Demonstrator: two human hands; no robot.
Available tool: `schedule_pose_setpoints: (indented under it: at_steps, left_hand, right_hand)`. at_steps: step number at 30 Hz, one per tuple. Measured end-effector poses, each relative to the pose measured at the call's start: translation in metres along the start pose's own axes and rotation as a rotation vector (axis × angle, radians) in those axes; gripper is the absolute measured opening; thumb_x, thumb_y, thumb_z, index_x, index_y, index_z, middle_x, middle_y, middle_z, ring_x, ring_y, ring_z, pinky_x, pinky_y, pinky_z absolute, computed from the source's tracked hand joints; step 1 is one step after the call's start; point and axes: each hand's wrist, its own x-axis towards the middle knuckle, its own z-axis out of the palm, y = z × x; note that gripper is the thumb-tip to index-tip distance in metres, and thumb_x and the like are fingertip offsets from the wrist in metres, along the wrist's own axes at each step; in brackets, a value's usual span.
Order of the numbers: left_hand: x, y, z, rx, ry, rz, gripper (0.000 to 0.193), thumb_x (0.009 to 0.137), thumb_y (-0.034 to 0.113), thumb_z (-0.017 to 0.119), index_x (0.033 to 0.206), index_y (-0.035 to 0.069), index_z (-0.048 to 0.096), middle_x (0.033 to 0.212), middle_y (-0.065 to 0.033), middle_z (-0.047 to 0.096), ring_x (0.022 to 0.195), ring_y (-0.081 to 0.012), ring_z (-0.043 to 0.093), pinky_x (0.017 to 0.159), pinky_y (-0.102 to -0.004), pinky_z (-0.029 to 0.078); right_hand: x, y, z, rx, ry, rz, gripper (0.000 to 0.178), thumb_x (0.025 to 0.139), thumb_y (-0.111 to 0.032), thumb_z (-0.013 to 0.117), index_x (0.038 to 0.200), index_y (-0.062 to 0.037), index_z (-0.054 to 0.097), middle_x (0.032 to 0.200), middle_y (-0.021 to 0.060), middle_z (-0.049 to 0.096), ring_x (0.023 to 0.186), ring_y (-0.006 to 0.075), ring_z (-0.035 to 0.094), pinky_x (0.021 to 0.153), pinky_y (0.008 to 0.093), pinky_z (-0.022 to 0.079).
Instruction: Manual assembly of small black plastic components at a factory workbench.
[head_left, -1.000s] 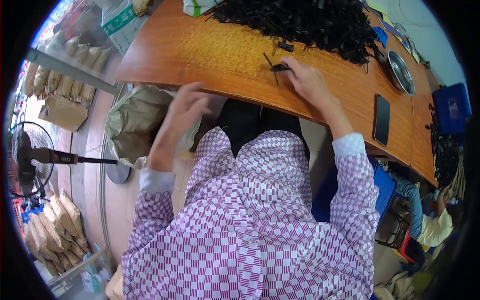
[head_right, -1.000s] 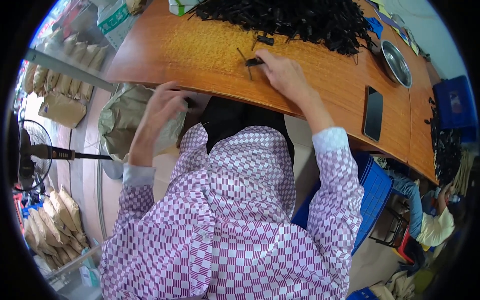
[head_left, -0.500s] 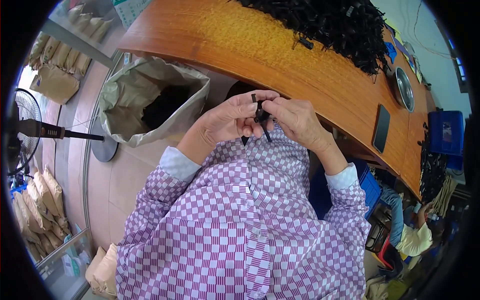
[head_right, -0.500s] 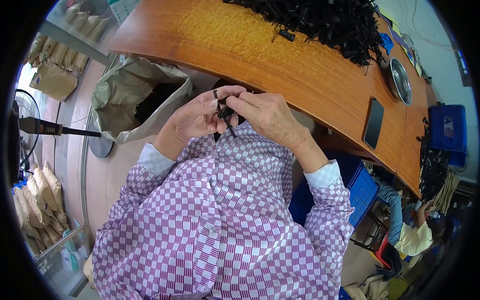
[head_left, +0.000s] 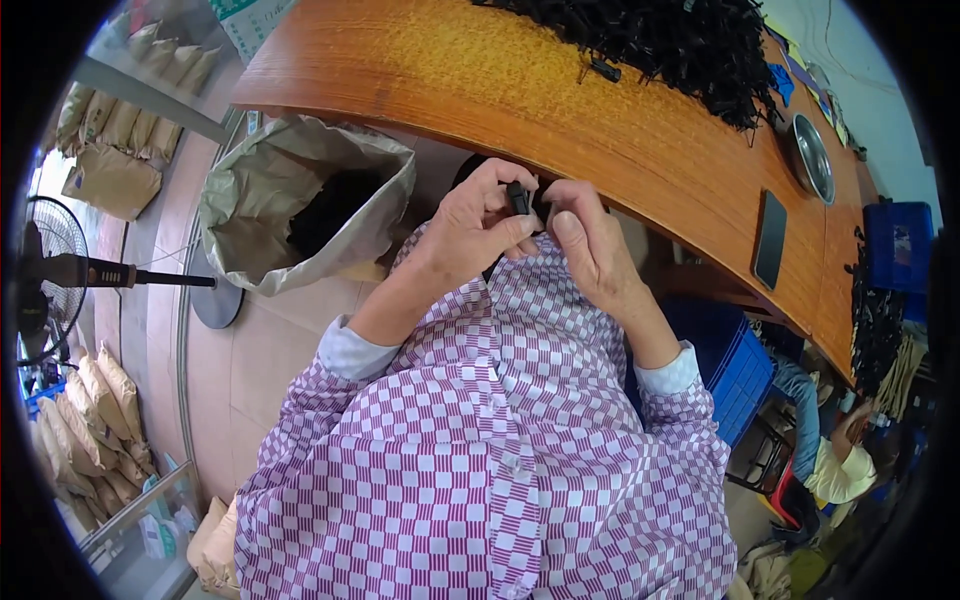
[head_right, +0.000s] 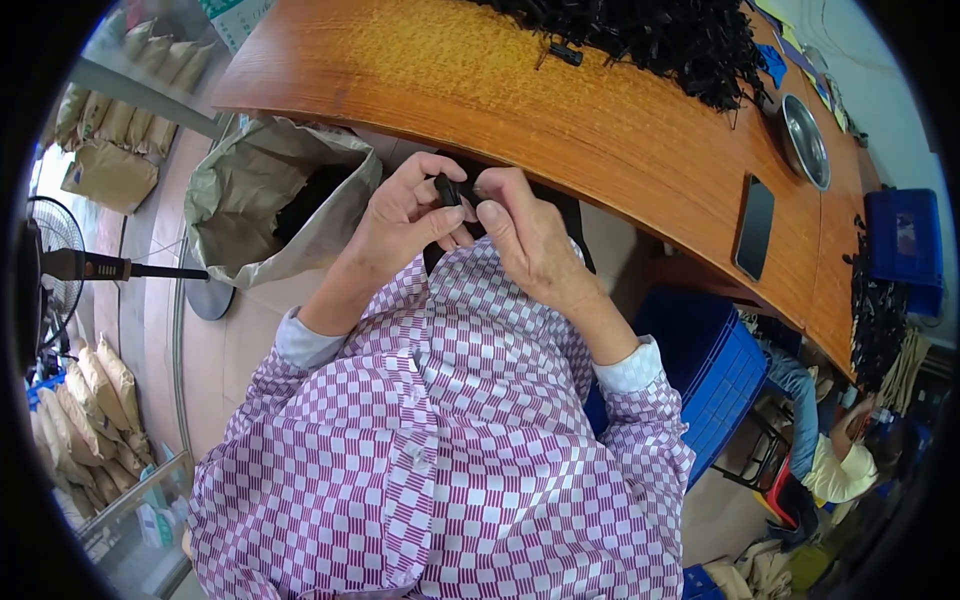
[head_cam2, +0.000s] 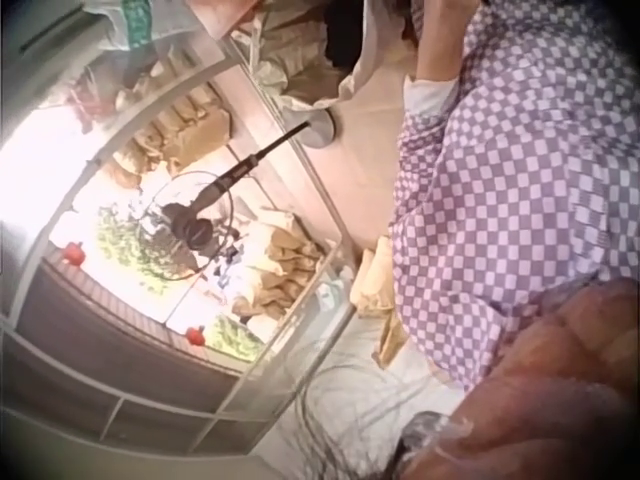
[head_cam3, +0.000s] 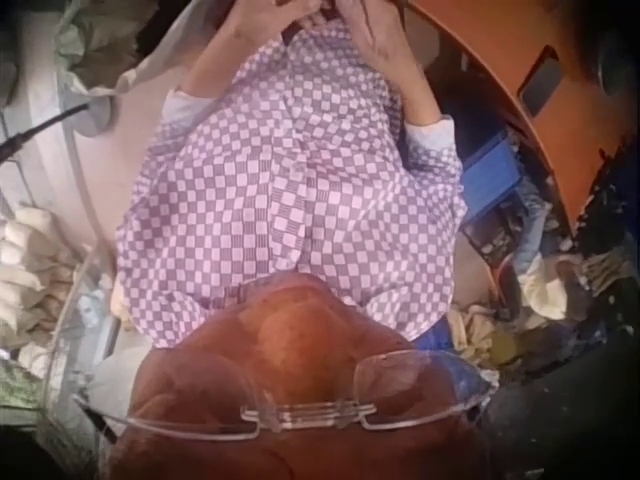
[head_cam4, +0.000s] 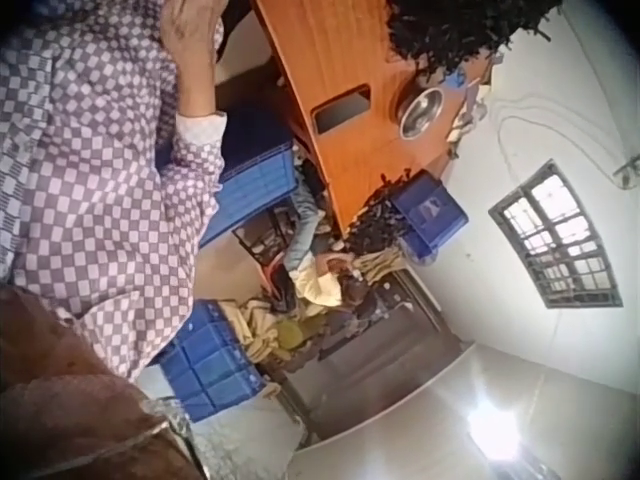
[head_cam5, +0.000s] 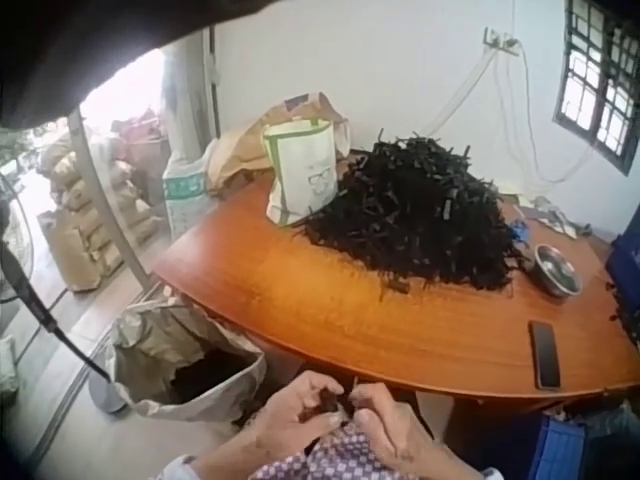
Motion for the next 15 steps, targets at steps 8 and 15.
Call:
schedule_pose_setpoints:
  at_steps: [8, 15]
  left_hand:
    - [0.003, 0.002, 0.019, 0.649, 0.137, 0.179, 0.027, 0.084, -0.005, 0.060, 0.107, 0.004, 0.046, 0.070, -0.0005, 0.051, 0.059, -0.0054, 0.047, 0.053, -0.0202, 0.040]
    - [0.008, 0.006, 0.031, 0.918, 0.169, 0.179, 0.030, 0.078, -0.002, 0.061, 0.104, 0.006, 0.049, 0.078, -0.0174, 0.057, 0.066, -0.0330, 0.058, 0.059, -0.0371, 0.047]
  right_hand:
    - [-0.012, -0.001, 0.011, 0.105, -0.022, 0.110, 0.029, 0.102, -0.029, 0.039, 0.101, -0.0023, 0.049, 0.063, 0.0119, 0.050, 0.054, 0.0234, 0.052, 0.053, 0.0341, 0.041]
    - [-0.020, 0.010, 0.013, 0.167, 0.016, 0.082, 0.027, 0.102, -0.027, 0.039, 0.097, -0.0027, 0.049, 0.061, 0.0112, 0.047, 0.053, 0.0214, 0.051, 0.051, 0.0323, 0.040]
